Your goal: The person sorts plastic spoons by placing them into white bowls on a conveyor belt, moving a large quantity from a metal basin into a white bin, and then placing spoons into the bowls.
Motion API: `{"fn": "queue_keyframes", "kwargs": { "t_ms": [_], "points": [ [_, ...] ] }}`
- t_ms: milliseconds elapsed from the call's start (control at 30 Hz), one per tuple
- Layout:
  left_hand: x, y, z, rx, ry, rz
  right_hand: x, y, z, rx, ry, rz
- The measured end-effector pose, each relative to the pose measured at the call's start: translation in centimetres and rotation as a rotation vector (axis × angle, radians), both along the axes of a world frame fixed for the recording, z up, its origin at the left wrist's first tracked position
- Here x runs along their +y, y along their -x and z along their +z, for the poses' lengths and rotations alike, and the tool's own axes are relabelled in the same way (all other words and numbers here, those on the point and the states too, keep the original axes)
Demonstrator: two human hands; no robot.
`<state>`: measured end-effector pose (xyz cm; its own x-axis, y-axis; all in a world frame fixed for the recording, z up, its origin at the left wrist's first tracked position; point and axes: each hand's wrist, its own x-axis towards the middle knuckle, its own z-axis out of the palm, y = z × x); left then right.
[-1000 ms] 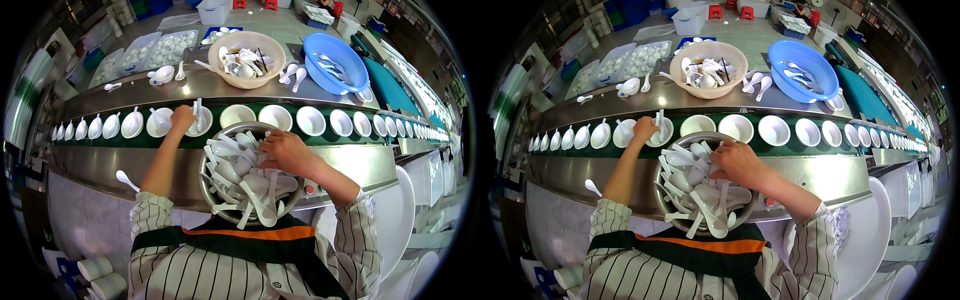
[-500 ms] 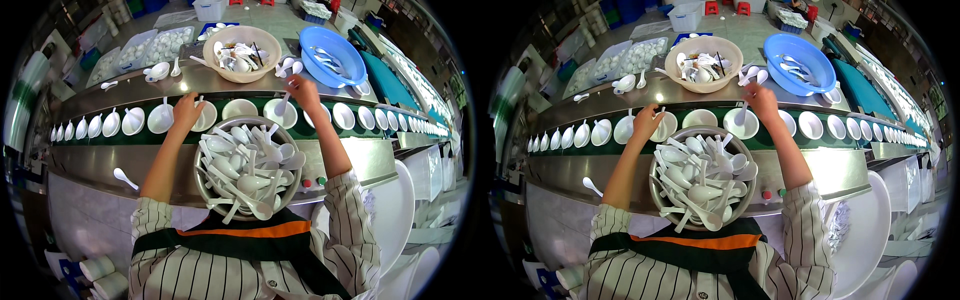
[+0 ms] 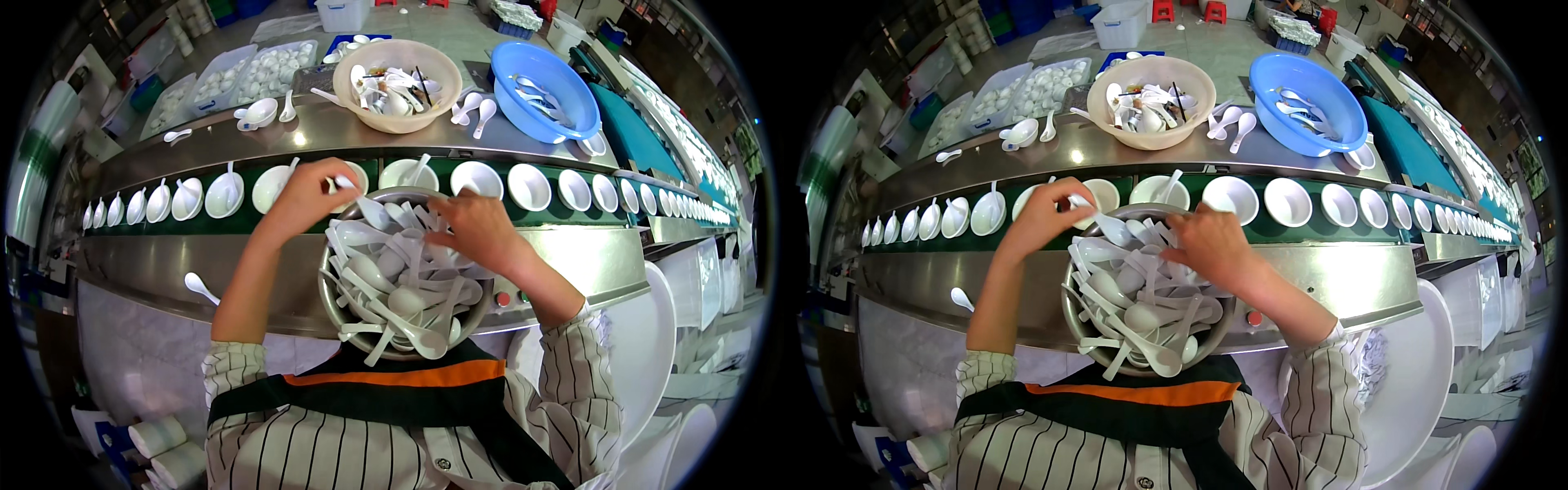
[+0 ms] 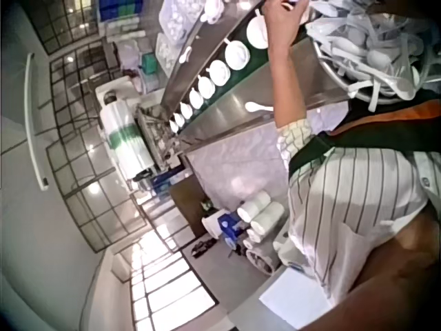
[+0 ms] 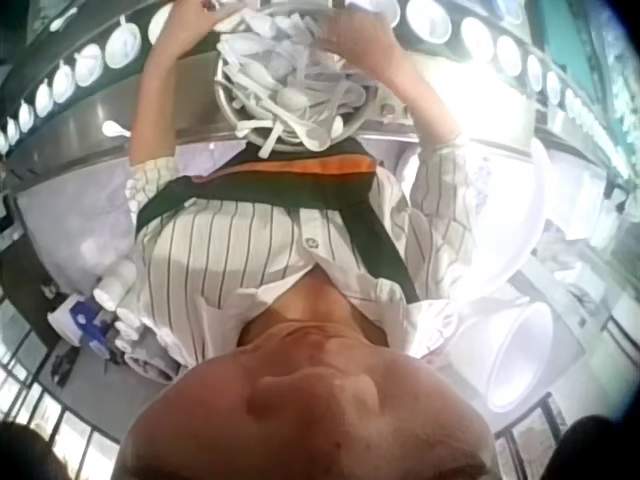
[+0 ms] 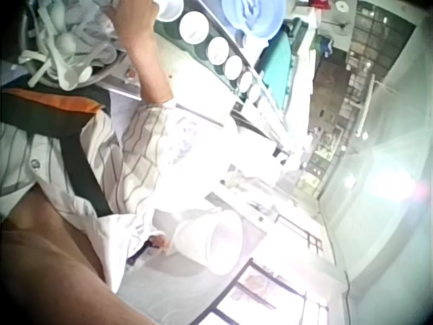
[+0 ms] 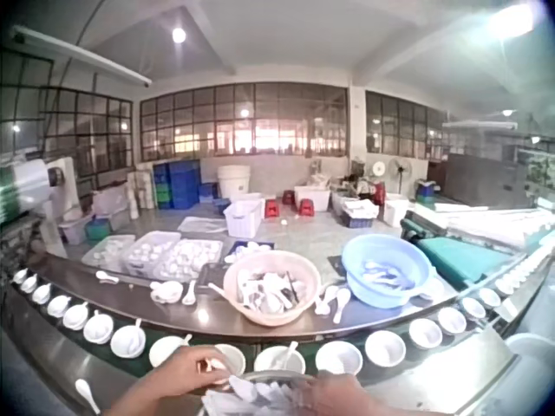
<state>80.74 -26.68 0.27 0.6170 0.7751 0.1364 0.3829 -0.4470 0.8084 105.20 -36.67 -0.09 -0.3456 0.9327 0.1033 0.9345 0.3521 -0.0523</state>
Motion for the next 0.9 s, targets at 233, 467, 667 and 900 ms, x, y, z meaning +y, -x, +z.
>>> {"fn": "queue_keyframes", "kwargs": {
  "t_ms": [233, 467, 667, 900],
  "points": [
    [8.9, 5.4, -2.4, 0.293, -0.211, 0.227, -1.1, 1.5, -0.4, 0.123, 0.22, 0.122],
    [8.6, 5.3, -7.5, 0.574, -0.51, 0.604, 0.2, -1.0, 0.9, 0.527, 0.479, -0.004],
    [-0.5, 0.0, -1.3, 0.318, -0.265, -0.306, 7.0, -6.3, -0.4, 0.949, -0.18, -0.275],
    [-1.7, 0.8, -1.1, 0.376, -0.299, -0.319, 10.7, -6.9, -9.2, 0.933, -0.001, -0.406]
  ]
}}
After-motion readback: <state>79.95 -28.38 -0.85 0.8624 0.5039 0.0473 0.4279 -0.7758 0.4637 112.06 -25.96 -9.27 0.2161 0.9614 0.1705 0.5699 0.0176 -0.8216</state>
